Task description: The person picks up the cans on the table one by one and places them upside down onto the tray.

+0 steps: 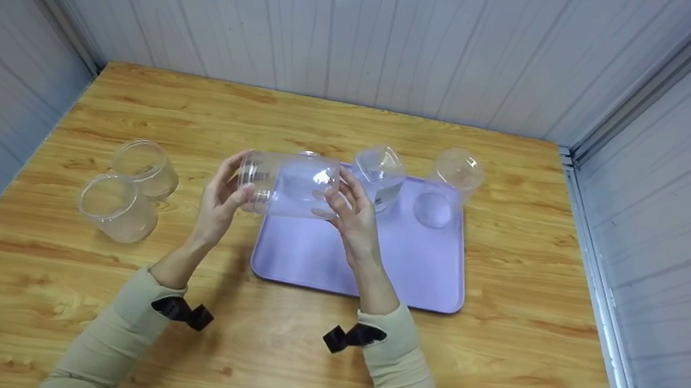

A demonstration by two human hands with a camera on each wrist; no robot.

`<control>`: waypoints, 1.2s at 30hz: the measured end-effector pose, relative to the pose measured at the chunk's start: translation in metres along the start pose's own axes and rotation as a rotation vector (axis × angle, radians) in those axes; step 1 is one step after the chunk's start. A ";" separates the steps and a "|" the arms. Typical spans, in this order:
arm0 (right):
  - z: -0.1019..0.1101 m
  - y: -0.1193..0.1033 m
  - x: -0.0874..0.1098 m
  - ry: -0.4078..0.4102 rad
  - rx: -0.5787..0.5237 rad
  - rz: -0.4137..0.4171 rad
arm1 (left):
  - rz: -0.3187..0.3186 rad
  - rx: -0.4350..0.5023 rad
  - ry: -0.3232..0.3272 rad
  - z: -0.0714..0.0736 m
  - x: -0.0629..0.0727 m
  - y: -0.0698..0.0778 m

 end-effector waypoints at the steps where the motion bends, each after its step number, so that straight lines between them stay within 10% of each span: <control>1: 0.000 0.000 0.002 0.011 0.010 0.012 | 0.009 0.006 -0.017 0.000 0.001 -0.001; 10: 0.008 -0.007 0.008 0.122 0.145 0.074 | -0.013 -0.162 -0.110 0.010 0.004 -0.002; 23: 0.021 -0.024 0.011 0.197 0.580 0.103 | 0.017 -0.415 0.020 0.060 0.001 -0.015; 36: 0.008 -0.059 0.028 0.176 0.971 0.006 | 0.102 -0.972 -0.047 0.119 0.006 -0.022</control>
Point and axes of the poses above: each hand's wrist, its own x-axis away from the middle knuckle, its own z-axis out of the back of the hand, y = z × x, the point moved 3 cm from there along -x, towards the middle knuckle, and after that the axes turned 4 degrees about -z, right-handed, at the moved point
